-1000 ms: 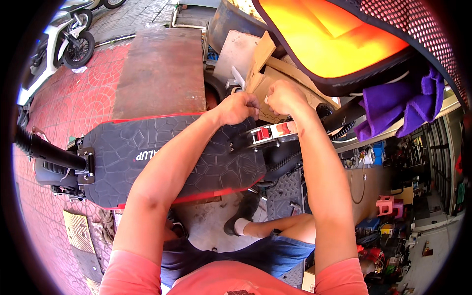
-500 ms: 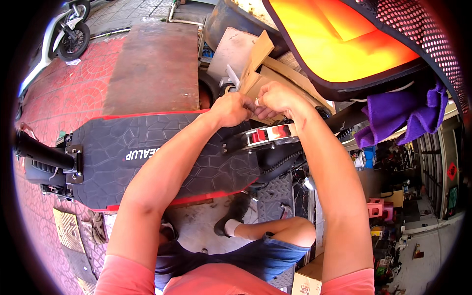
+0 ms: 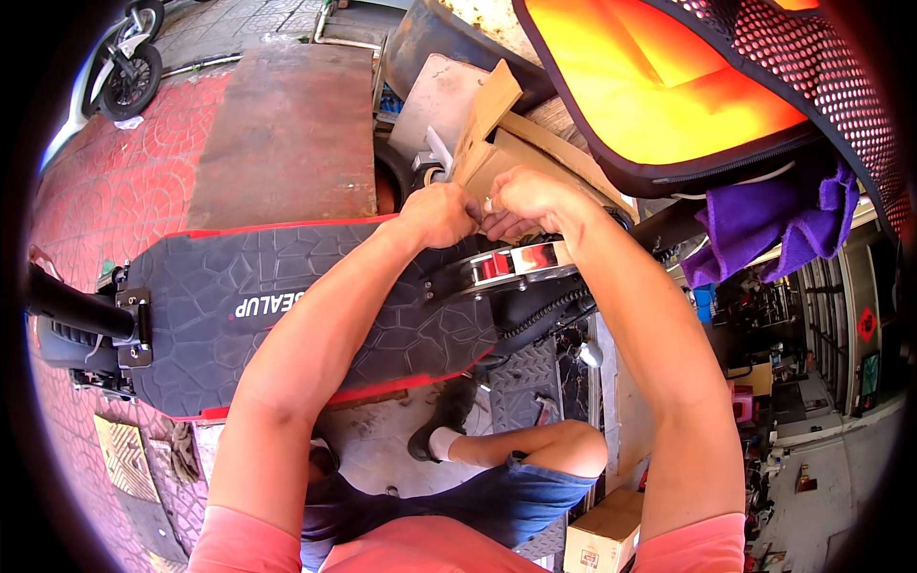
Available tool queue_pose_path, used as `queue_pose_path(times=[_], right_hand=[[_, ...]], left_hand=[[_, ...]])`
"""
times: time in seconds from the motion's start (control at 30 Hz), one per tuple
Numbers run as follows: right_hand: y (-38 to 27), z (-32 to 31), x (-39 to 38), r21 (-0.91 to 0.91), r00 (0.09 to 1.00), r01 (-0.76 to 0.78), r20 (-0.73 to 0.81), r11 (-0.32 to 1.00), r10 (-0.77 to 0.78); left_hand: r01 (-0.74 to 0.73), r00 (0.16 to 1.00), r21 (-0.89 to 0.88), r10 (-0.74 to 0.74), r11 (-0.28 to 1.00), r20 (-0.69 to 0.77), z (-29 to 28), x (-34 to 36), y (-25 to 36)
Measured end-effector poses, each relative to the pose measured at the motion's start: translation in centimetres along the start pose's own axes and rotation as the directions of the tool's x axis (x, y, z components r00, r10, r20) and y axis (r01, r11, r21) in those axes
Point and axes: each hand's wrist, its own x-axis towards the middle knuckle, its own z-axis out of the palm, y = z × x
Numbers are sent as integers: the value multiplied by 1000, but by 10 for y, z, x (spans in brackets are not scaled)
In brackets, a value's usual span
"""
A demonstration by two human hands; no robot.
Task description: The person disconnects wires, uses a power drill to remove screws from the side panel, and manipulates electrical connectors while repairing an electric scooter.
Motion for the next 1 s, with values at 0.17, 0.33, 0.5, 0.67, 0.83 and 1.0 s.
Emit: queue_pose_path(times=[0.17, 0.33, 0.5, 0.67, 0.83, 1.0], right_hand=[[5, 1, 2, -9, 1000, 0, -12, 1000, 0], [5, 0, 5, -22, 1000, 22, -2, 1000, -22], [-1, 1, 0, 37, 999, 45, 1, 998, -45], [-2, 0, -4, 34, 999, 38, 8, 999, -39], [-3, -1, -7, 27, 1000, 23, 17, 999, -23], [-7, 1, -11, 1, 999, 27, 46, 1000, -27]], left_hand=[[27, 999, 14, -27, 1000, 37, 1, 1, 5], [55, 998, 79, -56, 995, 1, 4, 2, 5], [38, 998, 65, -34, 997, -52, 7, 4, -3], [9, 997, 70, -3, 997, -82, 9, 2, -3], [-2, 998, 67, 7, 998, -68, 7, 0, -2], [-10, 999, 155, 17, 988, -44, 8, 3, 1]])
